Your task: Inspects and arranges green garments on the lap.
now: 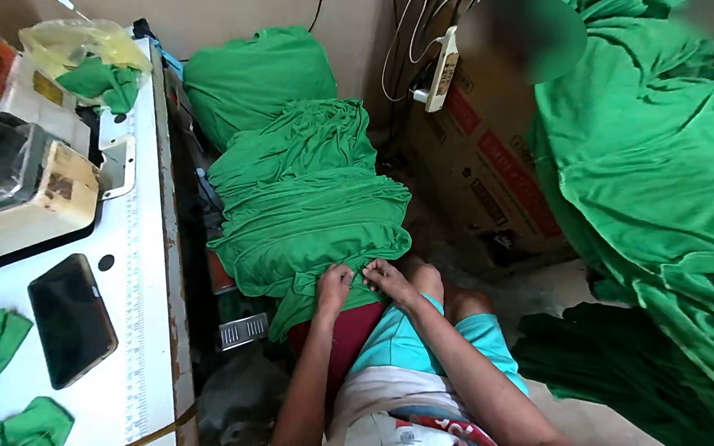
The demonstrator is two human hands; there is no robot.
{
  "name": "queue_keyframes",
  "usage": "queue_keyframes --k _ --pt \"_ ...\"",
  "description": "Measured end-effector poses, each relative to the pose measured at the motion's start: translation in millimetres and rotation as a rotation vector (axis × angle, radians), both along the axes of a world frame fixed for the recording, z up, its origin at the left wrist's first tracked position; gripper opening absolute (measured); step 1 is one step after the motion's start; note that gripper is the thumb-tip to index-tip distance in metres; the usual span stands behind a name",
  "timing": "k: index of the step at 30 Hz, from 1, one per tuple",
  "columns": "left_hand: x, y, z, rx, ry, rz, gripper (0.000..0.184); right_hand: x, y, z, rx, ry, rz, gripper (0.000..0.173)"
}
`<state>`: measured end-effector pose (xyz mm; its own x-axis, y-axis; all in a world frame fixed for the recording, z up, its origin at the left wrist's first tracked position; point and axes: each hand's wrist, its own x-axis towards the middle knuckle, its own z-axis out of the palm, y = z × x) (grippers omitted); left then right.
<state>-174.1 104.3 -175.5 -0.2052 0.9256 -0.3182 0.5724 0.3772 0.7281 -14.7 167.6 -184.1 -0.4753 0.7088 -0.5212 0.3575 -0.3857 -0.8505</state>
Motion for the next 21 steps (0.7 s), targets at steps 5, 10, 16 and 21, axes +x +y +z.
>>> queue_keyframes --k 5,10,16,21 --pt "-10.6 -5.8 -15.1 0.073 -0.259 0.175 0.024 0.8 0.8 -3.4 0.028 0.002 0.035 0.027" --pt "-14.4 -9.4 -22.5 0.201 -0.561 0.363 0.017 1.1 0.5 -4.9 0.086 -0.035 0.088 0.032" --pt "-40.4 -50.8 -1.1 0.168 -0.626 0.431 0.017 1.8 -1.8 -4.6 0.194 -0.051 0.085 0.047" --pt "-67.0 -87.2 34.7 -0.254 -0.012 0.206 0.047 -5.8 -7.0 9.4 0.274 -0.374 0.324 0.04"
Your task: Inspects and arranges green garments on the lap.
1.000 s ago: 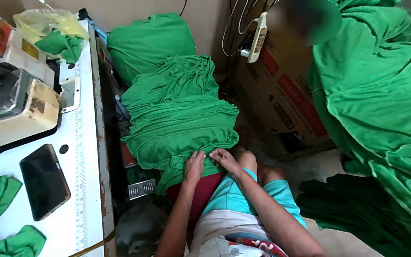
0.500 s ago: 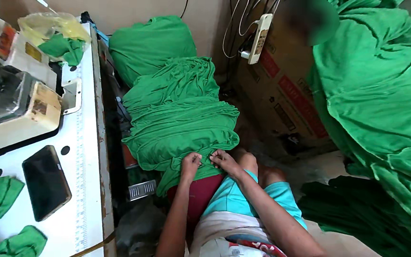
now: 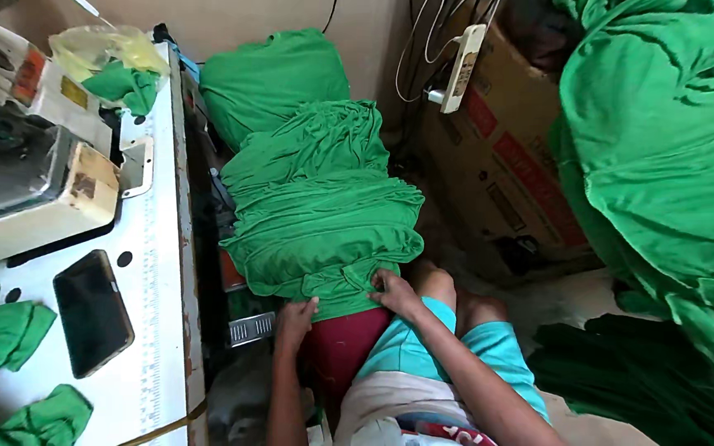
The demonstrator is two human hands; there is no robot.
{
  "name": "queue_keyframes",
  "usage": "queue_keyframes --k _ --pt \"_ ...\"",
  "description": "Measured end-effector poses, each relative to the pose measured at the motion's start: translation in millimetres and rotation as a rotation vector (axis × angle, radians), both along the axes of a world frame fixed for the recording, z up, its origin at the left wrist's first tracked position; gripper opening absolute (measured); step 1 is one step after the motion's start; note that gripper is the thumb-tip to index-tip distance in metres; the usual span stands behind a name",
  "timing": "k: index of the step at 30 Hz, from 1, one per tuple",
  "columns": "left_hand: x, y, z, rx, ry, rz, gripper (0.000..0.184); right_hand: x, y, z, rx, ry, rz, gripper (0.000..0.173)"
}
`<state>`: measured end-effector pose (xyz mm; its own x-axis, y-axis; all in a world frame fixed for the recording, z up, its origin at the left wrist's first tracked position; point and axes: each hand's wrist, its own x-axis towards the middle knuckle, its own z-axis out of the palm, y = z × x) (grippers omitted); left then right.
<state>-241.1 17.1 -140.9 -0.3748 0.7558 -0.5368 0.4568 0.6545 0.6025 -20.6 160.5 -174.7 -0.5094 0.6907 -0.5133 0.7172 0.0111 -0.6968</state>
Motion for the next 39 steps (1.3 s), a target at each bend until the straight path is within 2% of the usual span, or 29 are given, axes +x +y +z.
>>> queue_keyframes --k 2,4,6,9,11,13,16,18,21,23,26,28,30,33,36,39 --pt "8.3 3.6 6.2 0.094 0.058 0.002 0.047 -1.6 -1.9 3.7 0.059 -0.037 0.002 0.028" --pt "24.0 16.6 3.7 0.317 0.035 -0.041 0.033 2.2 -2.7 3.4 0.1 0.001 -0.053 0.026" --pt "39.3 38.1 -1.9 0.465 -0.021 -0.166 0.041 8.3 -1.1 1.2 0.13 0.106 -0.126 0.026" --pt "56.0 70.8 -5.8 0.393 0.015 -0.348 0.051 15.9 5.9 -8.4 0.105 0.294 -0.229 0.025" --pt "58.2 86.6 -14.6 0.296 0.05 -0.375 0.039 19.5 13.2 -13.9 0.086 0.354 -0.274 0.025" --pt "55.1 93.4 -23.9 0.249 0.008 -0.312 0.033 22.7 22.3 -13.0 0.061 0.294 -0.262 0.027" --pt "49.7 94.7 -37.7 0.247 -0.049 -0.255 0.036 22.7 31.9 -13.2 0.026 0.173 -0.249 0.026" --pt "52.3 93.9 -41.8 0.233 0.037 -0.259 0.037 18.3 34.7 -14.2 -0.011 0.109 -0.241 0.028" --pt "63.0 96.7 -29.8 0.177 0.288 -0.265 0.034 14.1 36.5 -17.7 -0.041 0.086 -0.247 0.031" --pt "73.2 97.2 -21.3 0.241 0.395 -0.246 0.035 13.4 37.1 -19.3 -0.041 0.091 -0.26 0.032" --pt "85.2 92.1 -34.5 0.6 0.423 -0.203 0.022 15.2 34.9 -20.1 0.012 0.162 -0.237 0.031" --pt "87.6 93.8 -37.9 0.681 0.377 -0.232 0.028 17.5 31.5 -20.6 0.075 0.287 -0.201 0.03" --pt "83.8 96.6 -34.1 0.595 0.279 -0.323 0.038 20.0 27.6 -19.8 0.127 0.438 -0.168 0.028" --pt "73.6 100.4 -29.3 0.492 0.115 -0.41 0.033 25.3 26.1 -11.9 0.126 0.565 -0.216 0.024" --pt "66.0 102.5 -25.4 0.476 -0.121 -0.353 0.033 30.4 33.5 -8.3 0.125 0.543 -0.231 0.024" --pt "69.6 104.9 -34.9 0.507 -0.424 -0.226 0.027 31.1 42.7 -9.4 0.186 0.476 -0.205 0.028"
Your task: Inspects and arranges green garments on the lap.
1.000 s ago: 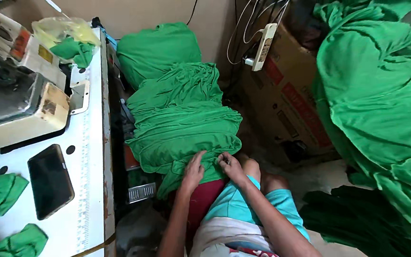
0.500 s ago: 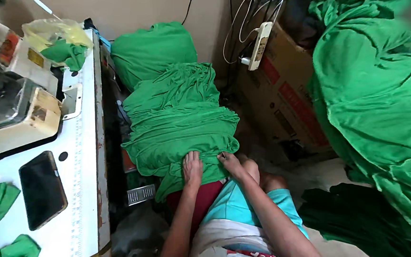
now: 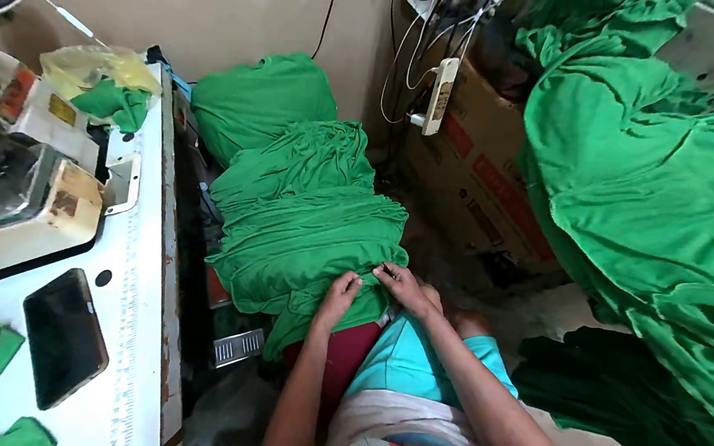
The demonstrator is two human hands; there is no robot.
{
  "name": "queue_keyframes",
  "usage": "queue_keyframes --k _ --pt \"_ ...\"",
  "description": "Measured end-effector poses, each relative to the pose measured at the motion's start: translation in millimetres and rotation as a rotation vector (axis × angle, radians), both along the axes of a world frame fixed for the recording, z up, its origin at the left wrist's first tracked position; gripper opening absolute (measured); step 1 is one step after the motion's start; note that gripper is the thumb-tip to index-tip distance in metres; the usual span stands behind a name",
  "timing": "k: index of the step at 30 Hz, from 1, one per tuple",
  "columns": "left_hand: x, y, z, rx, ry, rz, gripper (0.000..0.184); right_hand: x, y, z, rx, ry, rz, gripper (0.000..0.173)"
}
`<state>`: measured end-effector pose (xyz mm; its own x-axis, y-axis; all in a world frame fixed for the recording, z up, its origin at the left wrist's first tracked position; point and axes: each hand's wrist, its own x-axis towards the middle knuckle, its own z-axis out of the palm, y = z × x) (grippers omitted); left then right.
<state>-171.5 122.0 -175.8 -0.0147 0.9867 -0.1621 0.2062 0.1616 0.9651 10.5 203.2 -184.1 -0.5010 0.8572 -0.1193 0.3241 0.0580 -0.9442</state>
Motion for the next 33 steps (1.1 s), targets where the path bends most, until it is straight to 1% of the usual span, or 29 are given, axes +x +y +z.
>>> queue_keyframes --k 2,3,6,8,10,12,14,16,17,18,20,21,22,25,26,27,29,32,33 --pt "7.9 2.5 -7.4 -0.03 -0.125 0.046 0.024 -0.1 5.0 0.6 0.019 -0.032 -0.016 0.028" --pt "11.4 4.2 -10.5 -0.037 -0.132 0.053 0.023 0.2 6.7 2.1 0.018 -0.048 -0.019 0.028" --pt "17.8 7.9 -6.6 -0.016 -0.004 0.041 0.026 4.8 11.2 8.0 0.008 -0.058 -0.016 0.028" --pt "18.7 9.3 1.1 -0.001 0.004 0.04 0.026 10.1 15.7 10.9 0.0 -0.053 -0.004 0.028" --pt "21.6 12.6 2.5 -0.013 -0.138 0.065 0.02 12.6 21.1 10.6 0.014 -0.061 -0.008 0.026" --pt "24.9 16.8 1.3 -0.067 -0.275 0.077 0.018 11.0 22.3 11.1 0.046 -0.115 -0.053 0.025" --pt "30.0 19.6 2.8 -0.126 -0.365 0.145 0.019 7.9 18.5 14.6 0.082 -0.182 -0.151 0.026" --pt "34.3 20.7 4.8 -0.156 -0.432 0.227 0.021 7.0 10.1 20.4 0.105 -0.196 -0.247 0.031" --pt "35.6 20.5 5.6 -0.162 -0.451 0.247 0.021 8.1 4.8 25.1 0.089 -0.205 -0.243 0.035" --pt "36.9 20.2 5.6 -0.16 -0.459 0.256 0.021 9.7 0.4 29.7 0.058 -0.221 -0.197 0.037" --pt "39.3 18.7 2.8 -0.145 -0.457 0.259 0.019 11.8 -6.8 35.5 0.012 -0.27 -0.112 0.035" --pt "40.0 17.8 2.3 -0.141 -0.454 0.26 0.02 13.2 -9.2 36.9 -0.01 -0.276 -0.123 0.034" --pt "40.4 17.1 2.4 -0.139 -0.452 0.268 0.02 15.7 -10.1 35.4 -0.027 -0.261 -0.174 0.035" --pt "39.5 14.9 2.5 -0.138 -0.459 0.289 0.021 22.2 -7.6 25.8 -0.053 -0.15 -0.449 0.04" --pt "39.4 14.3 2.3 -0.138 -0.464 0.291 0.021 23.5 -6.6 25.4 -0.039 -0.131 -0.506 0.039" --pt "39.5 14.1 2.4 -0.136 -0.467 0.294 0.021 25.2 -5.8 25.0 -0.003 -0.129 -0.512 0.037" --pt "40.2 14.3 3.8 -0.132 -0.471 0.295 0.021 28.6 -6.6 26.0 0.075 -0.148 -0.397 0.035" --pt "41.5 13.9 5.4 -0.138 -0.461 0.286 0.021 26.0 -14.6 30.5 0.123 -0.21 -0.212 0.048" --pt "41.9 14.0 5.9 -0.143 -0.456 0.284 0.021 24.8 -17.6 32.4 0.146 -0.209 -0.163 0.048"
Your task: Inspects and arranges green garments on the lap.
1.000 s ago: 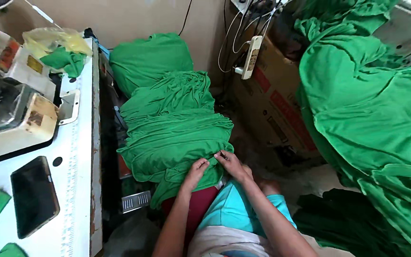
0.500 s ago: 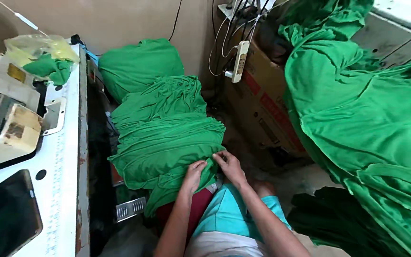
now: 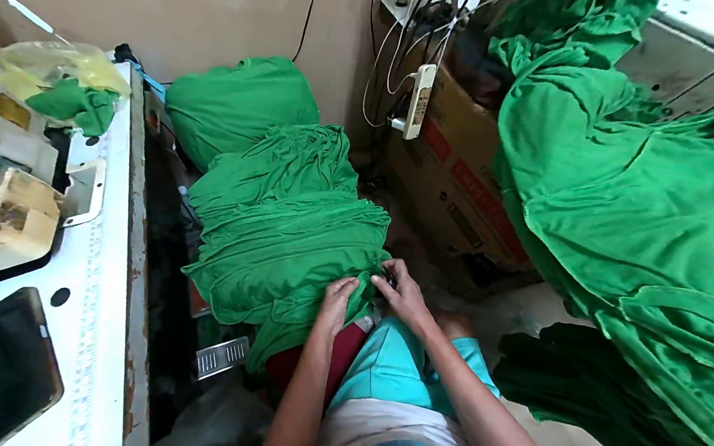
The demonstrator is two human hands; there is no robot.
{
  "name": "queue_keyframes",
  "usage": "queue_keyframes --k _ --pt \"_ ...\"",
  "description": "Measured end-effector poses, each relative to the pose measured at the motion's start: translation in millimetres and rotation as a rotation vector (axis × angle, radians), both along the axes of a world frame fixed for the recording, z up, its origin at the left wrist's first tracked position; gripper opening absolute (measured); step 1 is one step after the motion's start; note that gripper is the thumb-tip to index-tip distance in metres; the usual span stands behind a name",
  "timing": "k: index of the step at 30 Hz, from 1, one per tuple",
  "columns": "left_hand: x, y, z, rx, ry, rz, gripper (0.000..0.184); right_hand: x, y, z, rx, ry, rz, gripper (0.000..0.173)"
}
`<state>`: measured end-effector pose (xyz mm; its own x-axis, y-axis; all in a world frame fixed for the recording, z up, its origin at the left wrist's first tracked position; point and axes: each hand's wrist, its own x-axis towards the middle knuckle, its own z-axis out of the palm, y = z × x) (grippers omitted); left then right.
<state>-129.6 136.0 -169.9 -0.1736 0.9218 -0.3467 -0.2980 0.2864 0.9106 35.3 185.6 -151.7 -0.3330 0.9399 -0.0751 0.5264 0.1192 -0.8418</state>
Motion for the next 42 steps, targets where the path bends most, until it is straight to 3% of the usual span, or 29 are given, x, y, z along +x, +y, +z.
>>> queue_keyframes --k 6,12,15,18,23,28,32,36,42 --pt "1.3 -2.8 4.7 -0.049 -0.007 -0.036 0.021 -8.0 -13.6 2.0 0.21 -0.087 0.158 0.018" --pt "2.8 -3.8 4.0 -0.018 0.108 -0.065 0.021 -9.4 -22.3 10.4 0.232 -0.258 0.163 0.018" --pt "4.3 -3.4 -0.4 0.031 0.198 -0.086 0.021 -5.0 -21.8 13.1 0.072 -0.287 0.189 0.021" --pt "4.6 -4.9 -4.1 0.082 0.262 -0.12 0.023 -1.3 -14.8 18.7 -0.13 -0.226 0.167 0.025" --pt "4.9 -8.6 0.0 0.237 0.396 -0.232 0.029 -1.7 -4.7 19.8 -0.224 -0.055 0.064 0.024" --pt "8.3 -9.6 3.3 0.23 0.523 -0.094 0.018 -11.4 -4.8 35.1 -0.308 0.047 0.056 0.018" --pt "-3.1 -7.0 -1.2 0.232 0.407 -0.01 0.017 -8.7 -4.2 27.0 -0.259 0.262 -0.009 0.015" --pt "-12.1 -6.3 -5.3 0.224 0.373 -0.003 0.018 2.1 -1.1 20.5 -0.211 -0.116 0.013 0.053" --pt "-11.9 -3.9 -5.6 0.219 0.385 -0.035 0.019 -4.8 -16.6 28.2 -0.056 -0.317 0.158 0.038"
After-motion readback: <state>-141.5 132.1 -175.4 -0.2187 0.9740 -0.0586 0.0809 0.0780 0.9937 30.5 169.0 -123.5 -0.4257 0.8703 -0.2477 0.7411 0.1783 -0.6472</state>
